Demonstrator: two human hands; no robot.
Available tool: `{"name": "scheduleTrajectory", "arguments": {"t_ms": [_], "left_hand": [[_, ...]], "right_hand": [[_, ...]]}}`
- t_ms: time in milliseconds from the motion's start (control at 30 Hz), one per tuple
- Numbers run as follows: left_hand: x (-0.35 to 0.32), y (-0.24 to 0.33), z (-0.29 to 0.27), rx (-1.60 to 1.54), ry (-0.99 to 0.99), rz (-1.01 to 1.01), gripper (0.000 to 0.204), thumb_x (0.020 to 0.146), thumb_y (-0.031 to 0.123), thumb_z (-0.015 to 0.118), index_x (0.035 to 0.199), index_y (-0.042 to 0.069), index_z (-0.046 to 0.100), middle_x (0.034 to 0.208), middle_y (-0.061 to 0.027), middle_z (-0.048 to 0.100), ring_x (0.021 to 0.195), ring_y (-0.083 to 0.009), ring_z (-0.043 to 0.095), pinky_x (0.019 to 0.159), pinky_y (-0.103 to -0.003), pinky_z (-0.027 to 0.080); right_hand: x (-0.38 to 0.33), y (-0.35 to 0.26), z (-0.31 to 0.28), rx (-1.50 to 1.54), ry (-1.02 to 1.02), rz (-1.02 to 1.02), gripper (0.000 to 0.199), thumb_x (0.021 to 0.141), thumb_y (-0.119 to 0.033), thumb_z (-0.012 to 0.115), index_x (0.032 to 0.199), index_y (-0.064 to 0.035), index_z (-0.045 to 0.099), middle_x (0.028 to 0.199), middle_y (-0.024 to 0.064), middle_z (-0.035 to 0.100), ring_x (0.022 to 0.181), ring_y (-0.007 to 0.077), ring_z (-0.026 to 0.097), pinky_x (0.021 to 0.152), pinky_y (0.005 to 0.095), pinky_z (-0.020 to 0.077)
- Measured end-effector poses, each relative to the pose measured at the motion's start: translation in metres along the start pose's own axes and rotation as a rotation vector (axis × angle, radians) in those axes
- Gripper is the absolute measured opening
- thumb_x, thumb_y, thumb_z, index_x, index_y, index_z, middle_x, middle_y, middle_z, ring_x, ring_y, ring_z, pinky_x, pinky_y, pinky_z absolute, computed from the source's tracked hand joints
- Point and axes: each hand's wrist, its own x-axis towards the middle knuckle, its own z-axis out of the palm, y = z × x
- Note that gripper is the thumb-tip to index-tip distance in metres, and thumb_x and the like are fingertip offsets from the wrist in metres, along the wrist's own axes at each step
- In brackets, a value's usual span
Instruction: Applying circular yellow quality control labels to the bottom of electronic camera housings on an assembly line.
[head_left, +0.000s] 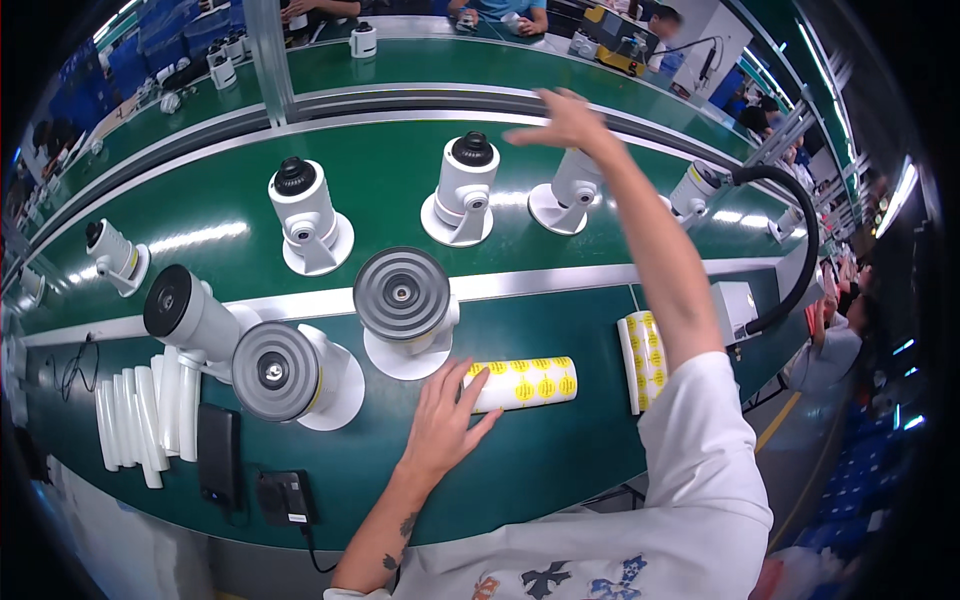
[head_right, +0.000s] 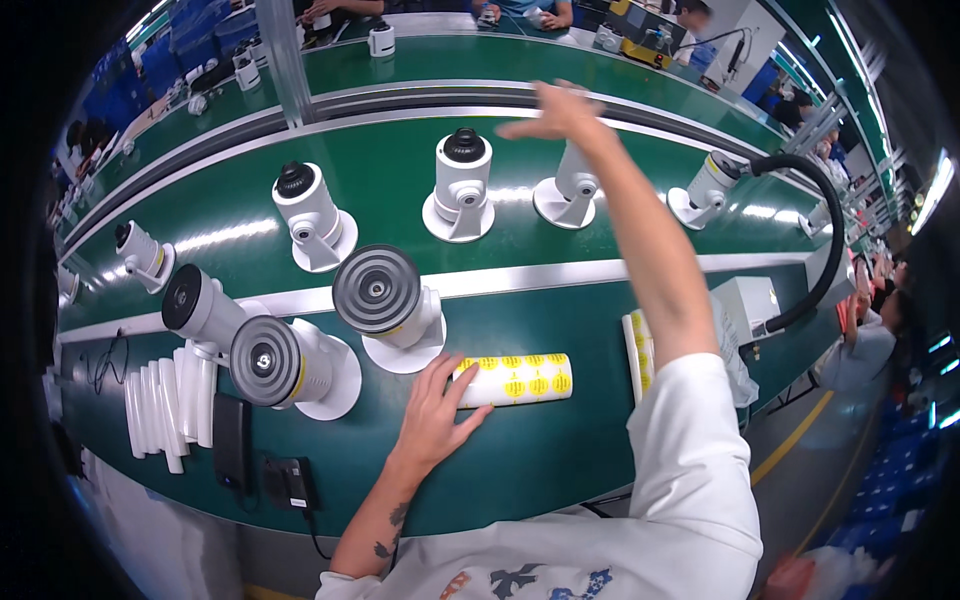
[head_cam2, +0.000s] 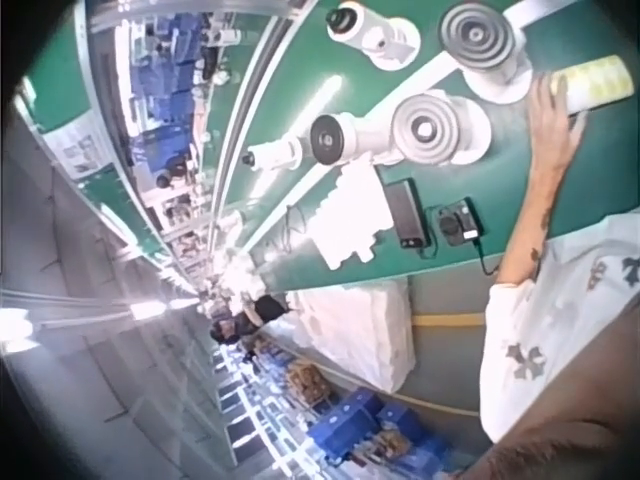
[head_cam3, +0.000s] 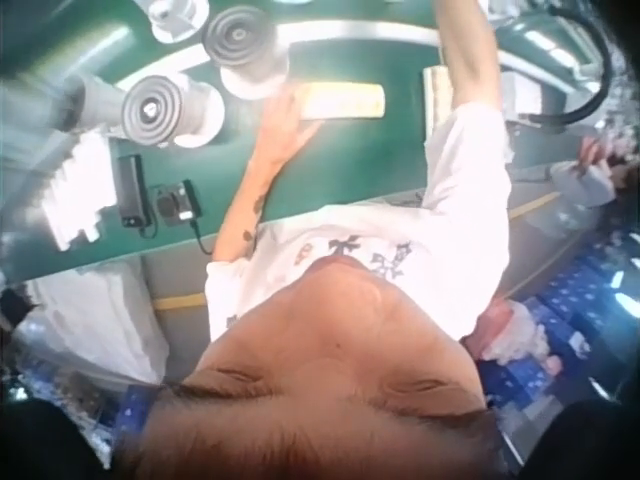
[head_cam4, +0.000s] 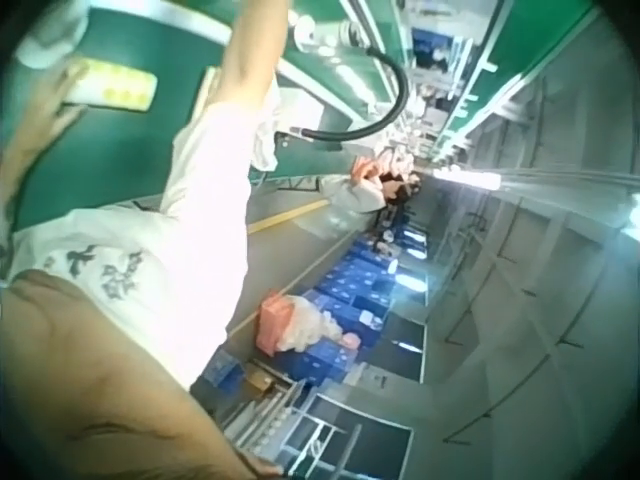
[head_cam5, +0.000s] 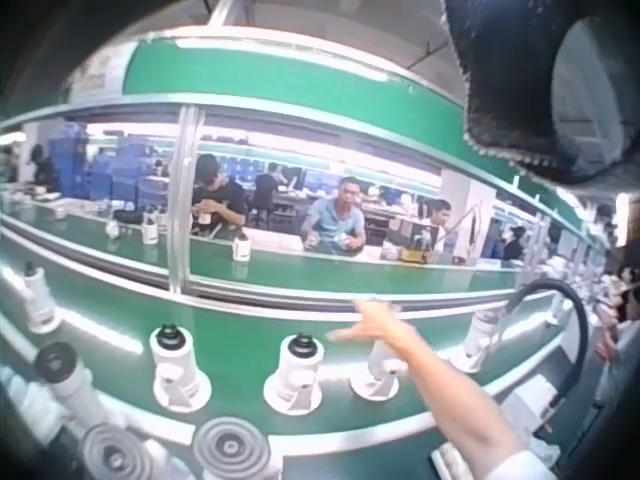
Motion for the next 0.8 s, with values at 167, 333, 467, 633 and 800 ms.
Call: {"name": "scheduleTrajectory", "arguments": {"t_ms": [167,333,467,633,800], "left_hand": [[0.006,0.012,0.000,-0.120,0.018,-0.014,0.051,0.072,0.016,0.081,0.117,0.003,0.060,0.115,-0.0150,0.053,0.112,-0.0346,0.052,0.096,-0.043,0.044],[-0.007,-0.009,-0.016,-0.412,0.127,-0.174,0.044,0.067,0.008,0.083,0.106,0.002,0.064,0.106,-0.0136,0.053,0.098,-0.0295,0.057,0.085,-0.039,0.049],[-0.019,-0.035,0.009,-0.581,0.138,-0.229,0.046,0.073,0.006,0.079,0.115,0.003,0.060,0.121,-0.0145,0.053,0.110,-0.0319,0.058,0.088,-0.037,0.050],[-0.007,-0.020,0.011,-0.872,0.153,-0.331,0.050,0.077,0.004,0.078,0.121,0.004,0.056,0.114,-0.0103,0.062,0.100,-0.0181,0.064,0.077,-0.029,0.054],[-0.004,-0.024,0.006,-0.705,0.114,-0.239,0.051,0.076,-0.002,0.077,0.120,0.001,0.051,0.113,-0.0109,0.062,0.106,-0.0185,0.062,0.087,-0.030,0.053]], "right_hand": [[-0.018,0.109,0.006,0.118,-0.178,-0.027,0.104,0.053,-0.041,0.087,0.140,-0.0045,0.043,0.131,0.0227,0.055,0.118,0.0346,0.055,0.102,0.0393,0.0438],[-0.097,0.054,-0.045,0.113,0.041,-0.146,0.088,0.053,-0.031,0.082,0.131,-0.0069,0.051,0.110,0.0214,0.062,0.100,0.0350,0.061,0.088,0.0389,0.0507],[-0.199,0.034,-0.087,0.145,0.012,-0.324,0.089,0.053,-0.030,0.083,0.133,-0.0080,0.050,0.112,0.0173,0.058,0.102,0.0312,0.060,0.090,0.0373,0.0485],[-0.306,0.004,-0.125,0.197,-0.391,-0.640,0.091,0.052,-0.035,0.088,0.131,-0.0055,0.053,0.114,0.0199,0.057,0.100,0.0302,0.062,0.080,0.0383,0.0530],[-0.336,-0.048,-0.074,0.209,-0.500,-0.834,0.073,0.059,-0.028,0.079,0.129,-0.0197,0.059,0.116,0.0182,0.053,0.087,0.0258,0.063,0.066,0.0320,0.0549]]}}
